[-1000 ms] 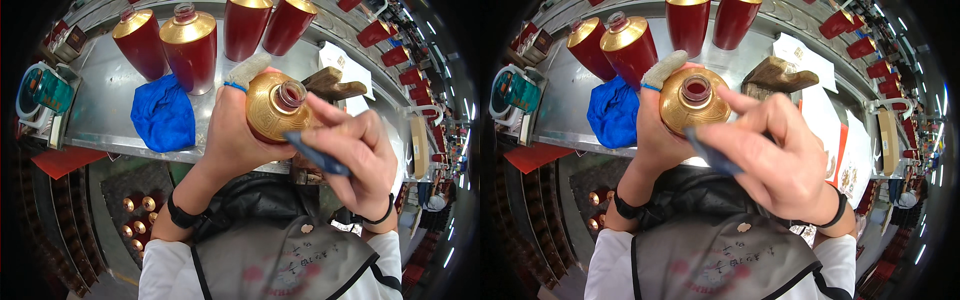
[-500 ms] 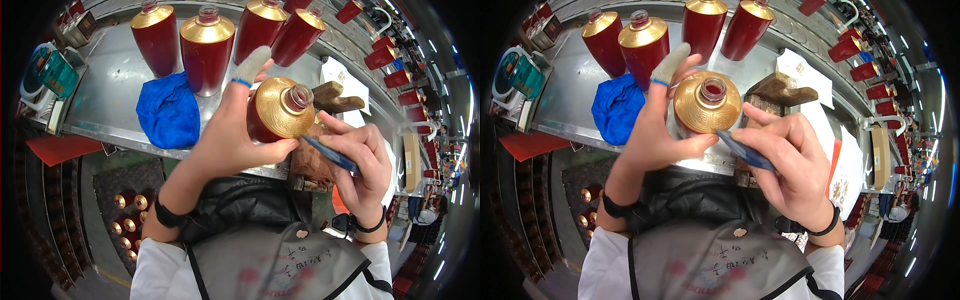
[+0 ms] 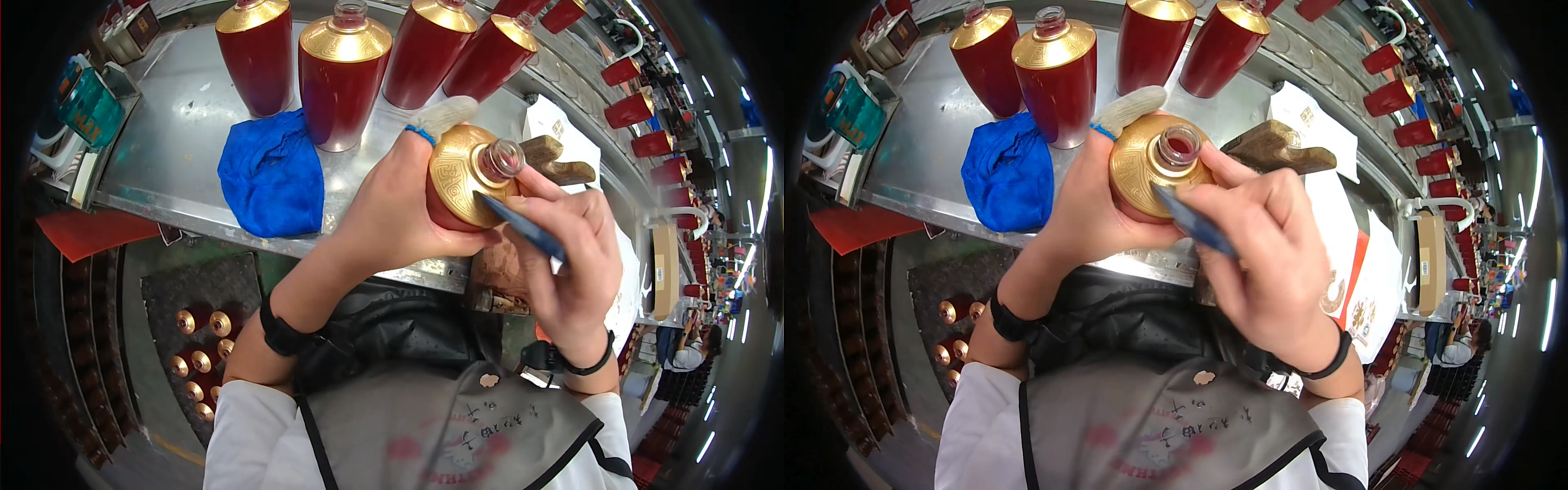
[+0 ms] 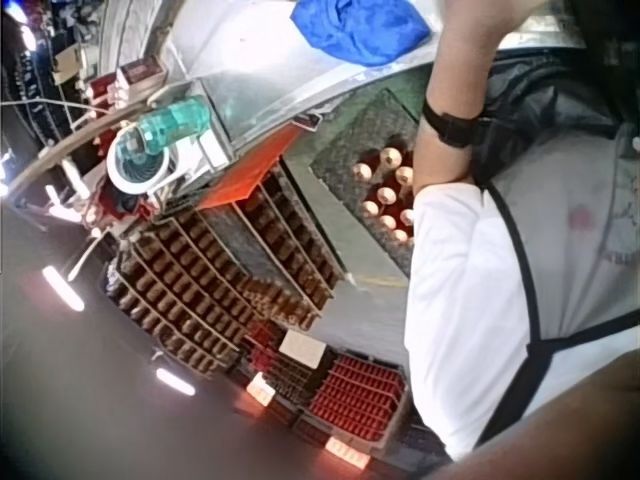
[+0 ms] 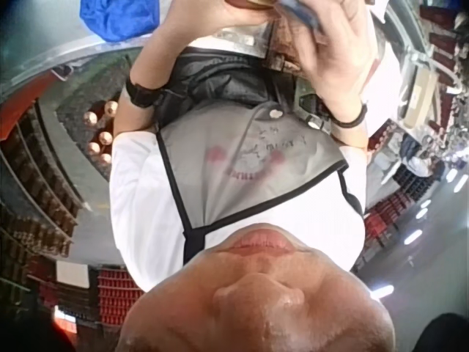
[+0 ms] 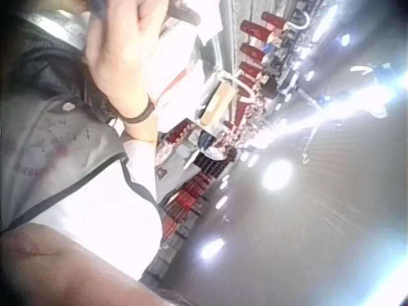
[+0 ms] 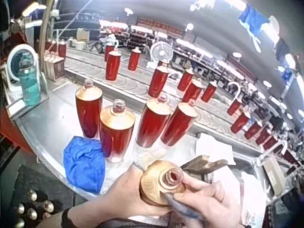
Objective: Cleaning the neck of a liquor bottle and applying a decorative gold label.
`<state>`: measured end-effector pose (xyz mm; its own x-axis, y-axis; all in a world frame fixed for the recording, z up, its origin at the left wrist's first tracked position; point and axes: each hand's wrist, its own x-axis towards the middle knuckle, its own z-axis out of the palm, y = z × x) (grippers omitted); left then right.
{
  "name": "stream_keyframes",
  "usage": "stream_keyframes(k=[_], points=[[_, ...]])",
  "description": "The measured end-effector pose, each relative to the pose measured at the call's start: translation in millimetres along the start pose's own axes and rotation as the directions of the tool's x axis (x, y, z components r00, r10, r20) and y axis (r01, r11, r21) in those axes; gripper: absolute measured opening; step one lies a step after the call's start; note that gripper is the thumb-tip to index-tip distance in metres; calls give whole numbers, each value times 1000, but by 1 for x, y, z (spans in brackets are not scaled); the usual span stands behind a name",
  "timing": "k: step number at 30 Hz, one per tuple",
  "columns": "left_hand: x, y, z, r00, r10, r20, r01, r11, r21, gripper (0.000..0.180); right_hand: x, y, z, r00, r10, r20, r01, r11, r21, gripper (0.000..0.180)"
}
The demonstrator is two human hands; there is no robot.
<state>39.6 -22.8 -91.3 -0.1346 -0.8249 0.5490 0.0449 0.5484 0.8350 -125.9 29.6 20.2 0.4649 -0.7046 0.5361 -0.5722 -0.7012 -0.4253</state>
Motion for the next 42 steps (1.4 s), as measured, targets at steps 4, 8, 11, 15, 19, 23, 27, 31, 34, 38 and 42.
stream_keyframes(k=[4,8,11,15,19,23,27,31,34,38,42], points=[[-9,4,10,995,-11,-101,30,981,193,101,-4,-3,2,958,-57,282,73,996,-46,42],[-12,15,14,991,-17,-130,34,991,126,107,-6,-3,-11,996,8,90,-10,1000,25,34],[-8,24,-6,999,-48,19,45,992,118,113,-4,3,-13,994,105,17,-105,994,-23,30],[9,24,-32,975,-41,219,17,994,107,115,1,5,-1,999,-16,37,17,999,-36,33],[17,20,-29,961,-66,268,-24,947,319,100,7,-2,3,996,-87,-2,87,994,-71,35],[16,13,-18,985,59,163,-110,940,322,89,9,-10,-11,949,-3,316,15,999,-36,38],[7,8,-10,982,142,124,-172,943,284,86,8,-5,-4,996,31,82,-36,998,58,38],[1,4,1,1000,-28,2,28,1000,4,90,4,-4,3,998,-50,39,52,997,-65,38],[-1,4,4,998,65,-18,-60,982,180,92,0,-6,-8,945,5,326,-3,1000,-7,34],[0,12,-3,997,69,-36,-64,990,126,96,-7,-4,-13,994,37,106,-34,999,-25,36],[13,19,-27,985,-56,161,51,998,36,102,-7,1,-5,993,-23,114,29,998,-52,38]])
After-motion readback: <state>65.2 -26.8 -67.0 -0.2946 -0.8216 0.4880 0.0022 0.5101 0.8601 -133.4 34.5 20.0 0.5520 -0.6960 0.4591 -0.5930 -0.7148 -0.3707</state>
